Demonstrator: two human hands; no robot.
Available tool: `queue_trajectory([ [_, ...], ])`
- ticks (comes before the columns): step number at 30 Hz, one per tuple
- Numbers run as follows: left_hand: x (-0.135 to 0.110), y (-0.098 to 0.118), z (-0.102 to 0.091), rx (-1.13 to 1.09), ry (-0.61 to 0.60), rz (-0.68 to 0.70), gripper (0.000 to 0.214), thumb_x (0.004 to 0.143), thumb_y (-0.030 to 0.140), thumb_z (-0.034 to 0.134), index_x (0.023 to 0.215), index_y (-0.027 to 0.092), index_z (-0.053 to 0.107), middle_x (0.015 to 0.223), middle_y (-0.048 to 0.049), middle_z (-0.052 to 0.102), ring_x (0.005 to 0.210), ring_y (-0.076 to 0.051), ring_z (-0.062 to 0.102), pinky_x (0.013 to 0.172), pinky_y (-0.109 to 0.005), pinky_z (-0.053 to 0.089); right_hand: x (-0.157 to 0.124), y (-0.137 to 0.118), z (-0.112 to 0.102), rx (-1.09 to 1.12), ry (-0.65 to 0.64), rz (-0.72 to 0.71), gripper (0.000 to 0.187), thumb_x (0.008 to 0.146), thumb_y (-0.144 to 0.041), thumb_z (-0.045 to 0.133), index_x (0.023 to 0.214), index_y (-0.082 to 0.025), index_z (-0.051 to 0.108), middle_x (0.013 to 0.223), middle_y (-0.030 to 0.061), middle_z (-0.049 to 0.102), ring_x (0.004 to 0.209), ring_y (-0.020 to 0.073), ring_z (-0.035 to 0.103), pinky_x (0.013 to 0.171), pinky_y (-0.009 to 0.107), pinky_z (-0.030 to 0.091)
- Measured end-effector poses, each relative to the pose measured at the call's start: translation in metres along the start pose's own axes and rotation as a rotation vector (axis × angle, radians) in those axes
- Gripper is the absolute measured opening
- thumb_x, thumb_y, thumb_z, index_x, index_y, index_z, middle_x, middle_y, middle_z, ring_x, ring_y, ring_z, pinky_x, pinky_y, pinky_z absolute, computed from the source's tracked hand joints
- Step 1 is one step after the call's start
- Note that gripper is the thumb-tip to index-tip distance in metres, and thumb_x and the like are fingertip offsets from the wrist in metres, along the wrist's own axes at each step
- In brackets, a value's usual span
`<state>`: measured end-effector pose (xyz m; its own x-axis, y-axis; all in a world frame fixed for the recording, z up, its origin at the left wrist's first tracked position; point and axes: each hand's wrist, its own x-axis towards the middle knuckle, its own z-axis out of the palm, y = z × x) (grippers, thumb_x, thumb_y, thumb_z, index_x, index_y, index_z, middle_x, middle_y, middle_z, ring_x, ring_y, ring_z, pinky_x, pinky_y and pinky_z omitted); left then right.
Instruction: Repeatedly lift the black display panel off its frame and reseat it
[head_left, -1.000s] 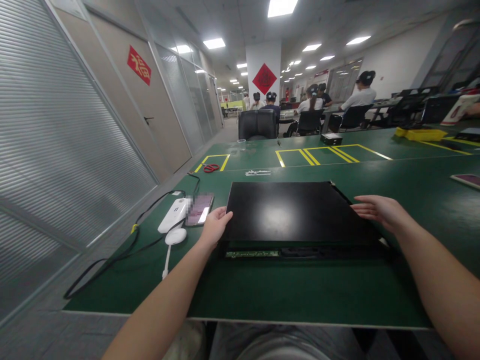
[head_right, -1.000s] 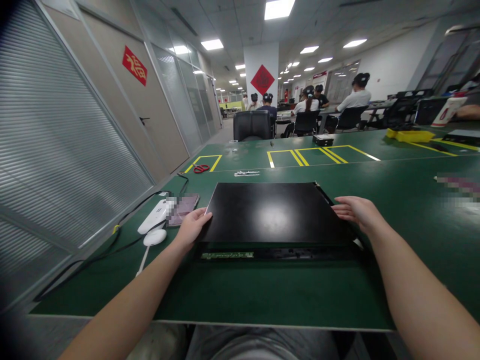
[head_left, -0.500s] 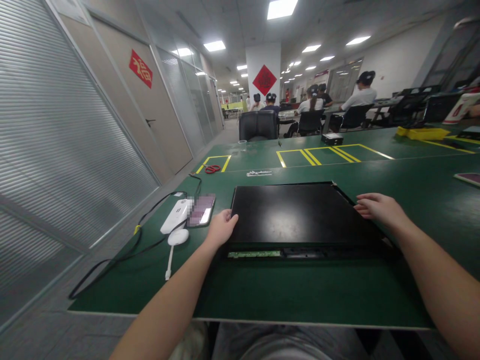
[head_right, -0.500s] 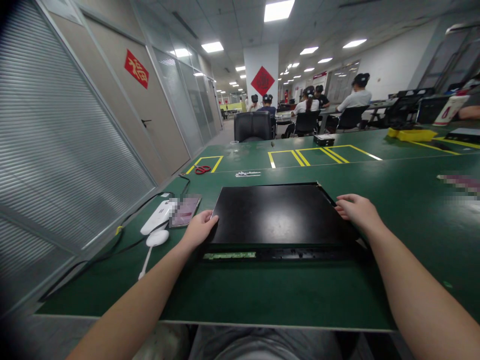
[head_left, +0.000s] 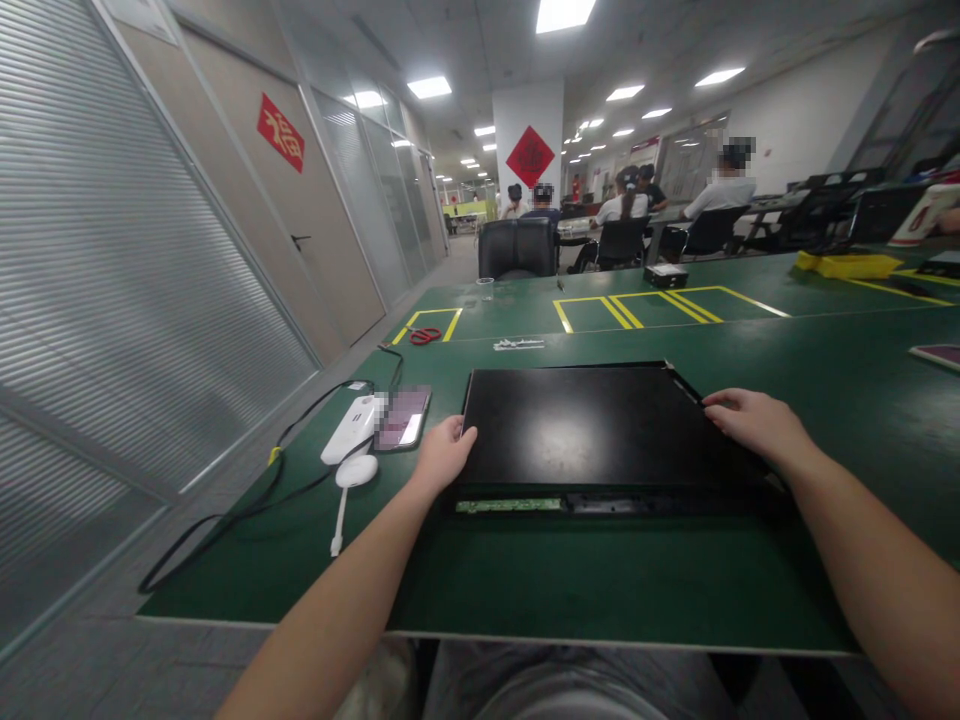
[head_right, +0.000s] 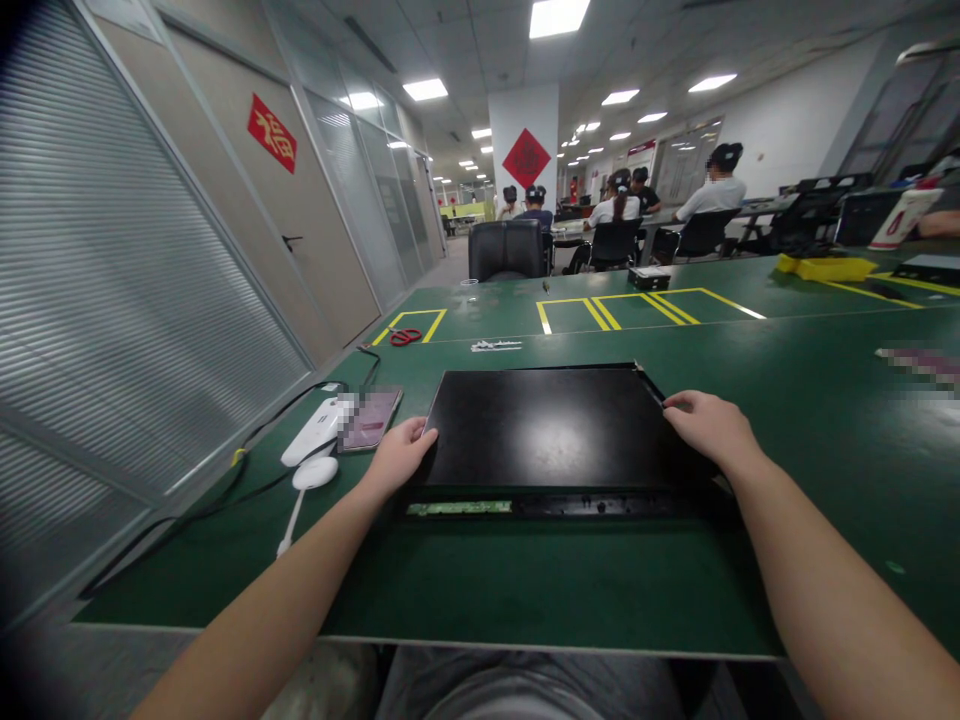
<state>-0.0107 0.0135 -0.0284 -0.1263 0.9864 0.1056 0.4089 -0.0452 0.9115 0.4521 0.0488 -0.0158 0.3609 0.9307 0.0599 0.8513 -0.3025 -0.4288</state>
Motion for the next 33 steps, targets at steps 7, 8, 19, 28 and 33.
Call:
queue_trajectory([
  [7,-0.003,0.004,0.001,-0.02,-0.026,-0.009,0.022,0.076,0.027,0.066,0.095,0.016,0.07,0.103,-0.0152,0.077,0.101,-0.034,0.072,0.095,-0.046,0.052,-0.01,-0.013,-0.005,-0.197,-0.048,-0.009,0.038,0.083,-0.041,0.053,0.11,-0.026,0.075,0.108,0.0089,0.074,0.099,0.0294,0.067,0.076,0.036,0.05],
  [8,-0.003,0.004,0.001,-0.036,-0.028,-0.01,0.023,0.076,0.027,0.067,0.095,0.016,0.07,0.104,-0.0153,0.077,0.101,-0.034,0.072,0.096,-0.046,0.052,-0.009,-0.013,-0.005,-0.203,-0.048,-0.008,0.038,0.083,-0.041,0.053,0.11,-0.026,0.075,0.108,0.0091,0.074,0.099,0.0296,0.067,0.076,0.036,0.05],
  [19,0.003,-0.004,-0.005,-0.069,0.049,0.051,0.034,0.072,0.035,0.075,0.101,0.016,0.076,0.124,-0.0147,0.069,0.123,-0.034,0.06,0.105,-0.046,0.047,-0.007,-0.009,-0.003,-0.172,-0.022,-0.016,0.036,0.08,-0.04,0.054,0.104,-0.027,0.077,0.106,0.008,0.074,0.1,0.0305,0.067,0.078,0.036,0.05],
  [28,0.011,-0.023,-0.005,0.358,0.048,0.112,0.04,0.082,0.038,0.067,0.112,0.012,0.074,0.139,-0.0222,0.054,0.131,-0.037,0.052,0.107,-0.05,0.044,-0.011,-0.015,-0.007,-0.175,-0.038,-0.008,0.035,0.08,-0.038,0.055,0.105,-0.027,0.077,0.108,0.0088,0.074,0.1,0.0311,0.067,0.078,0.038,0.052],
  [33,0.013,-0.03,-0.004,0.425,0.013,0.132,0.035,0.08,0.038,0.067,0.108,0.017,0.076,0.134,-0.0172,0.058,0.128,-0.034,0.055,0.108,-0.046,0.045,-0.011,-0.015,-0.007,-0.179,-0.036,-0.008,0.035,0.081,-0.039,0.056,0.106,-0.027,0.076,0.11,0.0085,0.074,0.102,0.0311,0.066,0.081,0.038,0.051],
])
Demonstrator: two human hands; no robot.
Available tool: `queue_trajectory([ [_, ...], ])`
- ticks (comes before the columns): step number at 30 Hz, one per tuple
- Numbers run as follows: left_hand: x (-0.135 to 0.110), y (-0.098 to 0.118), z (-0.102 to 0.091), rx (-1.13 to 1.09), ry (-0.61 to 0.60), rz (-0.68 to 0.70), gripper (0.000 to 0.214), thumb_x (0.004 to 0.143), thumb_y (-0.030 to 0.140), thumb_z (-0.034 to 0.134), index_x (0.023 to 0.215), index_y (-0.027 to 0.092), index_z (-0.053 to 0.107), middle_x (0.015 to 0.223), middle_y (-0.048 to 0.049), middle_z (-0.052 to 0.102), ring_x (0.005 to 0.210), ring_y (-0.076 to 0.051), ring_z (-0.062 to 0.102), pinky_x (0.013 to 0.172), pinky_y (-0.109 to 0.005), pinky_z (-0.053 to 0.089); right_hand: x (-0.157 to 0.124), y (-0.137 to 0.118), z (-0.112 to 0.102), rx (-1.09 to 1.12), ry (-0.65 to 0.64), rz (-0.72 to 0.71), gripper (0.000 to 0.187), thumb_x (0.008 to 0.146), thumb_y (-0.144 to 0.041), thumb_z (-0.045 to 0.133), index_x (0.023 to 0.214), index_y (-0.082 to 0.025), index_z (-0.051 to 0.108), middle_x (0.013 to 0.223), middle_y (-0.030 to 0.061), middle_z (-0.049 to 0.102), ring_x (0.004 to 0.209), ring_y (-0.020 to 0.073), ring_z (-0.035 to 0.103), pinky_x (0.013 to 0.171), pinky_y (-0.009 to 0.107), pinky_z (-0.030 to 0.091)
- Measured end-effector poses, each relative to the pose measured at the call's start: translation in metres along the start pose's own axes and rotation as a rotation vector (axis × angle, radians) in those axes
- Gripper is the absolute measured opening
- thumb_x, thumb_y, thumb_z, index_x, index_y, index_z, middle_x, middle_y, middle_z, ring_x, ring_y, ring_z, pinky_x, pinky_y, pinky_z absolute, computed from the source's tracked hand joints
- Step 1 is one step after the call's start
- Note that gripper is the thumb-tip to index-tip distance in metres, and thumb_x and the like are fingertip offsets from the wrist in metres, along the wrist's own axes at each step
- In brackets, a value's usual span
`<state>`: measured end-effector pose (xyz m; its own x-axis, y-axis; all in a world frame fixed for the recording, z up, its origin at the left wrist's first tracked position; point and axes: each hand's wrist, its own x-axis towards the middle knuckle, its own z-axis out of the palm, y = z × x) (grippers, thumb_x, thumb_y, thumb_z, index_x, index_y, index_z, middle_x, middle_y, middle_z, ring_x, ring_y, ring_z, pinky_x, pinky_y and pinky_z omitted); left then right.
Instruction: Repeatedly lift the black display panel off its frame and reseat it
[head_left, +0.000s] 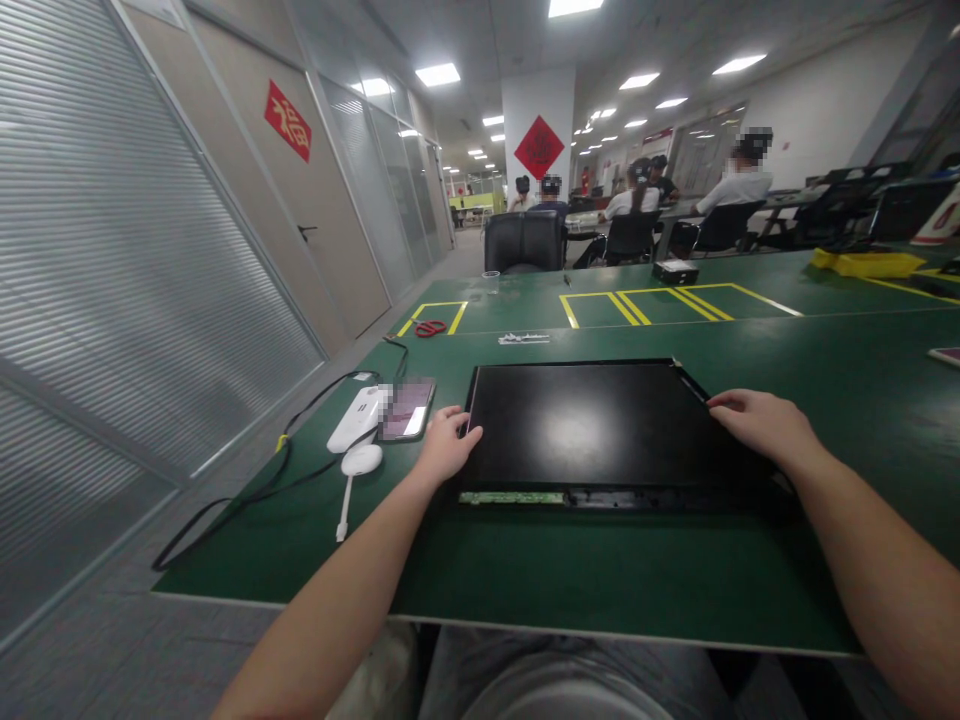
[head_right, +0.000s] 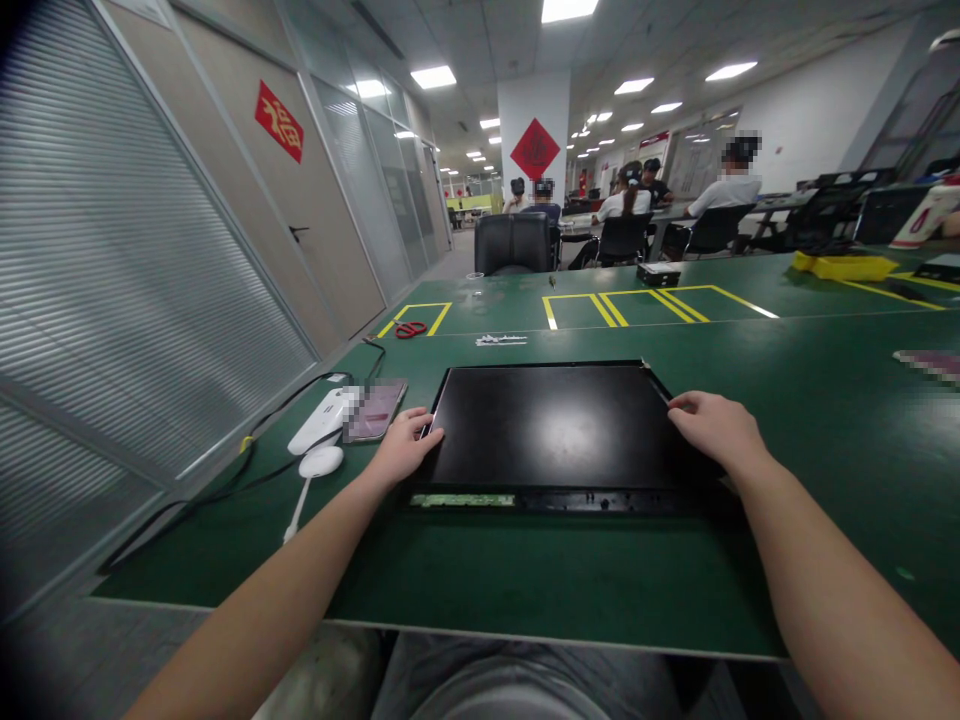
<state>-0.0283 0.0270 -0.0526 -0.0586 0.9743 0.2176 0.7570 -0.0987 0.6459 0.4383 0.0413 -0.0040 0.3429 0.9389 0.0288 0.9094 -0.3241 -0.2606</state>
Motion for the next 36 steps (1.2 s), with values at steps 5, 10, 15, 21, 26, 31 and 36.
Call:
queue_trajectory([
  [5,0.001,-0.002,0.003,0.005,0.005,-0.009,0.033,0.078,0.036,0.069,0.105,0.016,0.076,0.13,-0.0167,0.059,0.125,-0.034,0.056,0.107,-0.045,0.046,0.004,0.006,0.004,0.022,-0.004,0.01,0.034,0.081,-0.04,0.055,0.104,-0.028,0.076,0.105,0.0067,0.075,0.098,0.03,0.067,0.08,0.038,0.05],
  [10,0.0,-0.001,0.003,-0.028,0.01,-0.002,0.033,0.077,0.036,0.071,0.103,0.016,0.076,0.128,-0.017,0.059,0.123,-0.033,0.058,0.107,-0.046,0.046,0.005,0.007,0.004,0.055,0.01,0.015,0.031,0.08,-0.041,0.056,0.101,-0.03,0.076,0.088,0.0049,0.075,0.09,0.029,0.067,0.077,0.038,0.05],
  [15,-0.002,0.001,0.0,-0.024,-0.008,0.013,0.031,0.078,0.034,0.07,0.102,0.015,0.076,0.129,-0.0177,0.059,0.121,-0.033,0.059,0.107,-0.046,0.046,0.002,0.004,0.002,0.065,-0.006,0.031,0.031,0.08,-0.04,0.056,0.101,-0.029,0.076,0.09,0.0049,0.075,0.09,0.028,0.067,0.077,0.037,0.049],
  [21,-0.004,0.006,-0.003,-0.001,-0.021,0.014,0.03,0.078,0.033,0.071,0.102,0.015,0.076,0.129,-0.0167,0.058,0.118,-0.032,0.06,0.106,-0.044,0.048,0.002,0.004,0.001,0.061,-0.014,0.04,0.033,0.081,-0.04,0.054,0.104,-0.029,0.076,0.089,0.0047,0.075,0.092,0.0284,0.066,0.079,0.038,0.048],
  [26,-0.005,0.009,-0.004,0.045,-0.03,0.009,0.033,0.08,0.034,0.07,0.105,0.013,0.076,0.131,-0.0185,0.057,0.117,-0.033,0.061,0.106,-0.045,0.048,0.001,0.004,0.001,0.054,-0.017,0.038,0.036,0.082,-0.04,0.053,0.107,-0.028,0.075,0.094,0.0052,0.075,0.093,0.0279,0.066,0.078,0.036,0.048],
  [31,-0.006,0.012,-0.003,0.108,-0.028,0.027,0.033,0.083,0.031,0.068,0.108,0.011,0.075,0.131,-0.0186,0.057,0.124,-0.033,0.058,0.11,-0.044,0.045,0.001,0.004,0.002,-0.001,0.004,0.012,0.04,0.081,-0.04,0.051,0.108,-0.027,0.076,0.108,0.0062,0.074,0.099,0.0298,0.066,0.077,0.037,0.048],
  [36,-0.007,0.016,-0.003,0.155,-0.032,0.031,0.035,0.084,0.03,0.068,0.112,0.009,0.073,0.132,-0.0194,0.057,0.127,-0.032,0.056,0.113,-0.042,0.042,0.003,0.006,0.004,-0.015,0.019,0.004,0.041,0.079,-0.042,0.05,0.107,-0.028,0.077,0.103,0.0061,0.075,0.096,0.0289,0.067,0.074,0.036,0.048],
])
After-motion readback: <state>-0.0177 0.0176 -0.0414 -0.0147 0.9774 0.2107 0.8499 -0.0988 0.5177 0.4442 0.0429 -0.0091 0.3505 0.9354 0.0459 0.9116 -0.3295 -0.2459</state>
